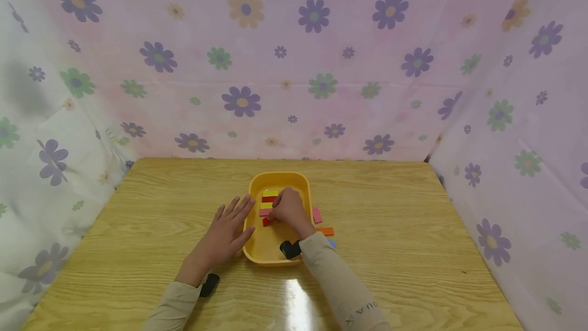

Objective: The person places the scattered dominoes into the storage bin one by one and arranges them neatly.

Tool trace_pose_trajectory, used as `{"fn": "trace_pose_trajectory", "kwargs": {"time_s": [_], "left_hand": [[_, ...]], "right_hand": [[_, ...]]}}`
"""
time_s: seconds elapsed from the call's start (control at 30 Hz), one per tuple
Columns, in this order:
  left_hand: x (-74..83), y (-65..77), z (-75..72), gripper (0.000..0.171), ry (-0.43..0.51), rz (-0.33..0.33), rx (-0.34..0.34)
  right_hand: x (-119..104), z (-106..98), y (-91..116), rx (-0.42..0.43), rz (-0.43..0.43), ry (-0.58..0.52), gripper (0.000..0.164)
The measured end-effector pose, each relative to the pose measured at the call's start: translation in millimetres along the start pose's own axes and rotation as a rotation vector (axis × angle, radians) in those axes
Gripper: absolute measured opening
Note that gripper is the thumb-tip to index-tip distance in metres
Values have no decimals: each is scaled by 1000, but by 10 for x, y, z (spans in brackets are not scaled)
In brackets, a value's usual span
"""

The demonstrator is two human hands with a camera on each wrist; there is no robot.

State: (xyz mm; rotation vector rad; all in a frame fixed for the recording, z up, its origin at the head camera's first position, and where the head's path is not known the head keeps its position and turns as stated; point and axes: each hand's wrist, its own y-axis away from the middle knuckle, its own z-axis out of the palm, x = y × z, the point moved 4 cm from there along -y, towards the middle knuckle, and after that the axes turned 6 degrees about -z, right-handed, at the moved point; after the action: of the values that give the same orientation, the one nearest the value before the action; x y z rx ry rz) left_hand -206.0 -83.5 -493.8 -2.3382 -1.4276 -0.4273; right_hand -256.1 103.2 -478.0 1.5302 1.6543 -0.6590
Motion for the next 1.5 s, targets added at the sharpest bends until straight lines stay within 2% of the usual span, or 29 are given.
{"fn": "trace_pose_trajectory", "kwargs": {"time_s": [0.13, 0.3, 0.5, 0.7, 0.8, 1.03, 1.5], "left_hand": [[8, -3, -8, 64, 3, -5, -7], [7, -3, -6, 64, -1, -7, -5], [-2, -15, 11, 65, -5, -2, 8], [-1, -23, 2, 66, 3, 2, 9], [-1, -23, 1, 66, -1, 1, 4], [-7, -26, 15, 65, 21, 2, 13], [-17, -27, 14, 64, 13, 13, 2]], "right_hand": [[38, 0, -22, 9, 11, 84, 25], [94, 15, -53, 15, 14, 118, 40], [102, 20, -54, 29, 1, 124, 44], [100, 26, -57, 33, -24, 89, 57], [100, 29, -58, 36, -19, 83, 54], [106, 27, -47, 61, -13, 115, 28], [114, 46, -69, 62, 0, 116, 28]]}}
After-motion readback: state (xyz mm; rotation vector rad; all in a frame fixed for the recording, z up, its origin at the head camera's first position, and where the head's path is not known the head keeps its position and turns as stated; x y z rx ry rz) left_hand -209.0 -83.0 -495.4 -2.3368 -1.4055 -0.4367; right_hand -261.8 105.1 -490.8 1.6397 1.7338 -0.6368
